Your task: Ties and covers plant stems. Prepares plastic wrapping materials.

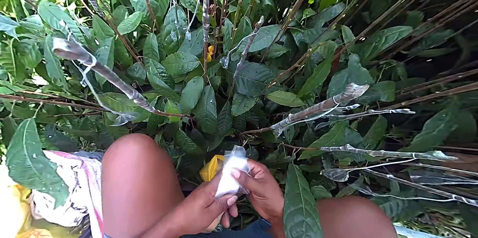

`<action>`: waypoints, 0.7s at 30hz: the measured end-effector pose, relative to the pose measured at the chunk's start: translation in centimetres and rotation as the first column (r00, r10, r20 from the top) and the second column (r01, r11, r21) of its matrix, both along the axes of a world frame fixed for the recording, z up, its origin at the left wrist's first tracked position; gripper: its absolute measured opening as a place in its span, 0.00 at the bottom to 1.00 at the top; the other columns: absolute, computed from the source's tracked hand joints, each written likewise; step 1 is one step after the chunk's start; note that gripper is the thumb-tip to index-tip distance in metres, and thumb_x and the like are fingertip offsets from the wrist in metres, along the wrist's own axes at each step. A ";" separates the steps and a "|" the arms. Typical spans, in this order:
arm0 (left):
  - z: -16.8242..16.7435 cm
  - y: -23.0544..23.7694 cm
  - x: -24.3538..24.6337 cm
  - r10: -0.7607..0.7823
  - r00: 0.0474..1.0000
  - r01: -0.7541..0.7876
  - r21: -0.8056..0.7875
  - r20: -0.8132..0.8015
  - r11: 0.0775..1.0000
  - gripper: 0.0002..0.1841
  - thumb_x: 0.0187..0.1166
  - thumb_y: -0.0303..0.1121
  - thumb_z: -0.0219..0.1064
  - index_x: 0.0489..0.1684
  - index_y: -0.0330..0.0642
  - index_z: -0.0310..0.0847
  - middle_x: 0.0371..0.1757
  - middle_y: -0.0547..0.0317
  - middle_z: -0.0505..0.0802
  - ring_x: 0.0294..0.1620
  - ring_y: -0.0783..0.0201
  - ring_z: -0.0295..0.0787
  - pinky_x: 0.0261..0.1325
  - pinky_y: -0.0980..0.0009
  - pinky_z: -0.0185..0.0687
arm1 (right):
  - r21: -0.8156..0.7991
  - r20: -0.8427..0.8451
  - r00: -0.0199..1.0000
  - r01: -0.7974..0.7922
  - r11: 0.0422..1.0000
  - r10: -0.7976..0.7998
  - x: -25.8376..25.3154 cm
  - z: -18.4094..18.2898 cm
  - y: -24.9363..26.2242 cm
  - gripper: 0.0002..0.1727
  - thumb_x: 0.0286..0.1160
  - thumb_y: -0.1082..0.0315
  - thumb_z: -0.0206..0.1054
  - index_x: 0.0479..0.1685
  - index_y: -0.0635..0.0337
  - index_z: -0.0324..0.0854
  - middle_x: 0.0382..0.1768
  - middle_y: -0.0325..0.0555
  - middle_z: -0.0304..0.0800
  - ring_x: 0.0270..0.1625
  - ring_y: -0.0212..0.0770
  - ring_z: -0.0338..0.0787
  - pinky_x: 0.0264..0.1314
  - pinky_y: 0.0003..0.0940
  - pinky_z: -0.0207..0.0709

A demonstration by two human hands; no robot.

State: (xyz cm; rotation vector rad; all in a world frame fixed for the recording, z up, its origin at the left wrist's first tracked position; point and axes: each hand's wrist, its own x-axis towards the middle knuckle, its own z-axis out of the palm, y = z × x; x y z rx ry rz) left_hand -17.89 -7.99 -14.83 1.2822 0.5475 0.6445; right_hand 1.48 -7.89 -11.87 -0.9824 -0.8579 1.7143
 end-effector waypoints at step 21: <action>0.2 0.9 0.1 0.137 0.981 -0.103 -0.226 0.139 0.969 0.39 0.89 0.29 0.57 0.96 0.50 0.35 0.44 0.54 0.94 0.26 0.64 0.91 0.28 0.71 0.90 | -0.028 0.336 0.941 0.032 0.999 -0.021 1.2 -1.7 0.6 0.23 0.86 0.49 0.58 0.59 0.62 0.79 0.29 0.30 0.79 0.30 0.25 0.80 0.34 0.22 0.78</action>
